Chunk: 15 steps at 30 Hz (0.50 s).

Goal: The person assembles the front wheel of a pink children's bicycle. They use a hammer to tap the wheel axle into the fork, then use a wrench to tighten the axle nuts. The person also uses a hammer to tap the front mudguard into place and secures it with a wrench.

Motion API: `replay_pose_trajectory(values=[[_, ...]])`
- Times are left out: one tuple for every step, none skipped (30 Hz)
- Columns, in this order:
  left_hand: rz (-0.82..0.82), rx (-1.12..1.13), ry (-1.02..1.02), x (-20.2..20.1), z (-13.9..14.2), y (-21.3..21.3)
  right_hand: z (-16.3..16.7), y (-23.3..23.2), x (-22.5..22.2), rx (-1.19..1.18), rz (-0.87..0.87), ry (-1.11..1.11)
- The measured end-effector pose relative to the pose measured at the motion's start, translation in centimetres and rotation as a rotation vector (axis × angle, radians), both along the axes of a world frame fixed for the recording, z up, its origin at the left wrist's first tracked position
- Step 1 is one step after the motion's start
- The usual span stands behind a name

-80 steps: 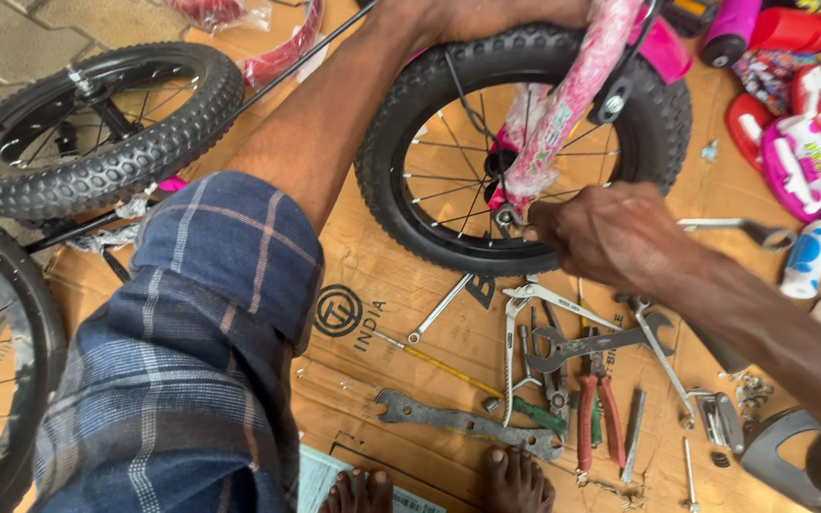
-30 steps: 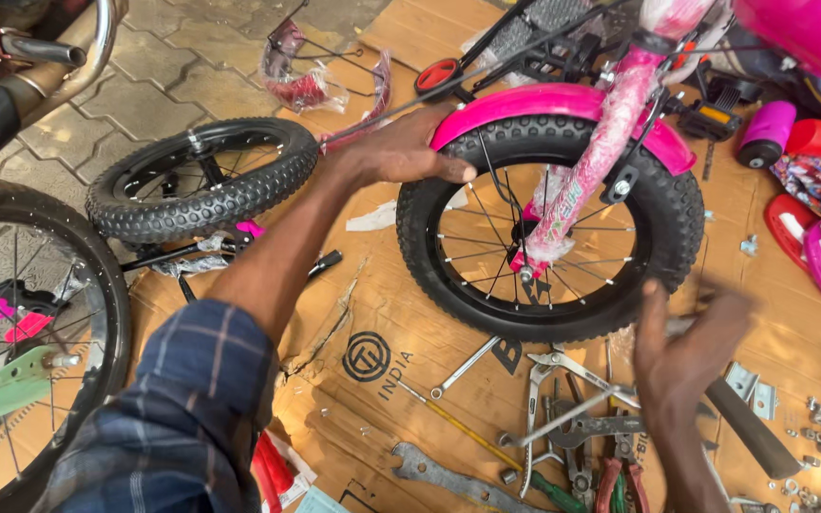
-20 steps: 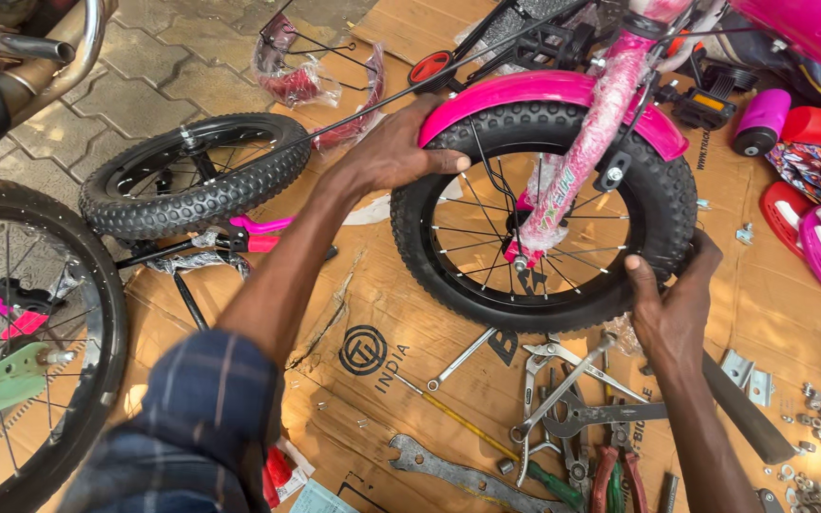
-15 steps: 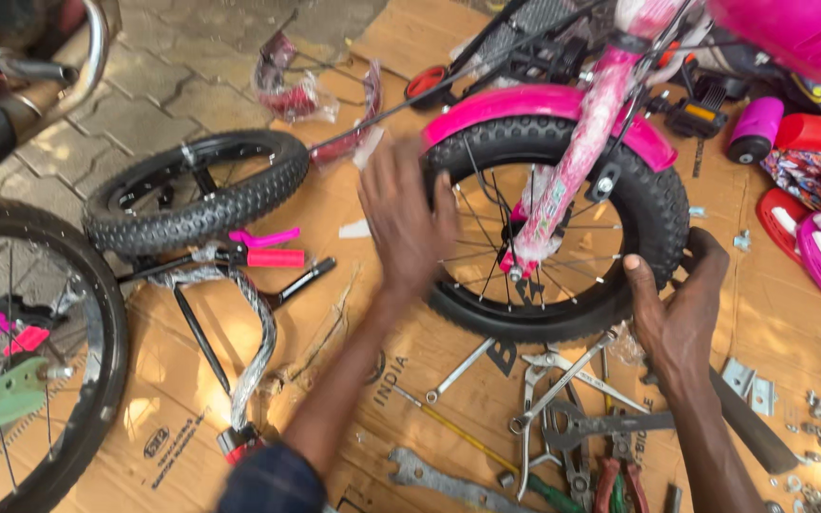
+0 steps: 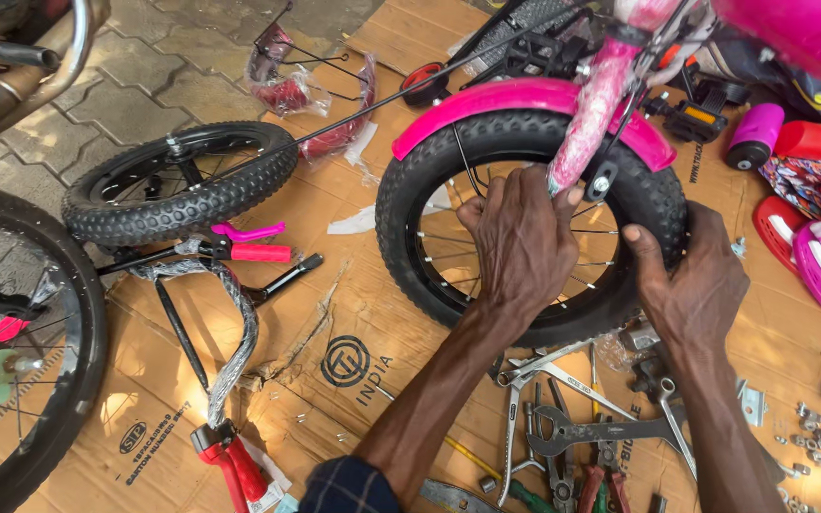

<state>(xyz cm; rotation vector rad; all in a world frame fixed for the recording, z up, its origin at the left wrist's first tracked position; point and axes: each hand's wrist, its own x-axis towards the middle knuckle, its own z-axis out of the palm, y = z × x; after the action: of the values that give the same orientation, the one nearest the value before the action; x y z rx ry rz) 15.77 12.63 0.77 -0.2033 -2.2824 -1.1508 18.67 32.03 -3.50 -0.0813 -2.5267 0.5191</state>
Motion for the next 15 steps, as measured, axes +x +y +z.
replay_pose_trajectory(values=[[-0.019, 0.013, 0.023, -0.1, 0.1, 0.2, -1.1, 0.2, 0.8, -0.111, -0.050, -0.005], [-0.013, 0.035, 0.013, -0.2, 0.2, 0.6, -2.7, -0.1, 2.0, -0.217, -0.095, -0.013], [-0.007, 0.058, 0.010, -0.4, 0.3, 1.1, -4.3, -0.3, 3.3, -0.322, -0.140, -0.013], [-0.007, 0.079, 0.013, -0.7, 0.5, 1.5, -6.3, -1.1, 4.5, -0.363, -0.309, -0.142], [-0.024, 0.071, -0.001, -1.0, 0.7, 1.7, -8.6, -2.3, 6.7, -0.653, -0.062, -0.034], [-0.039, 0.060, -0.018, -1.1, 0.7, 1.8, -10.2, -2.6, 7.9, -0.573, -0.270, -0.477], [-0.056, 0.050, -0.036, -1.2, 0.7, 1.9, -11.7, -3.3, 10.1, -0.502, -0.163, -0.517], [-0.061, 0.041, -0.045, -1.2, 0.7, 2.0, -12.7, -3.7, 11.4, -0.428, -0.059, -0.554], [-0.067, 0.033, -0.051, -1.2, 0.6, 2.0, -13.0, -3.3, 11.6, -0.544, -0.150, -0.519], [-0.075, 0.022, -0.061, -1.2, 0.4, 2.1, -12.8, -3.0, 11.8, -0.662, -0.245, -0.484], [-0.066, 0.008, -0.039, -1.0, 0.1, 2.1, -12.1, -2.6, 11.5, -0.782, -0.346, -0.448], [-0.058, -0.001, -0.017, -0.8, -0.2, 2.2, -10.9, -2.1, 10.9, -0.777, -0.201, -0.212], [-0.046, -0.004, 0.011, -0.7, -0.5, 2.4, -9.3, -1.4, 9.7, -0.752, -0.047, 0.025], [-0.057, 0.002, 0.004, -0.7, -0.7, 2.4, -7.5, -0.8, 8.2, -0.799, -0.180, -0.017], [-0.065, 0.008, -0.008, -0.5, -1.0, 2.4, -5.8, -0.2, 6.7, -0.843, -0.312, -0.065]])
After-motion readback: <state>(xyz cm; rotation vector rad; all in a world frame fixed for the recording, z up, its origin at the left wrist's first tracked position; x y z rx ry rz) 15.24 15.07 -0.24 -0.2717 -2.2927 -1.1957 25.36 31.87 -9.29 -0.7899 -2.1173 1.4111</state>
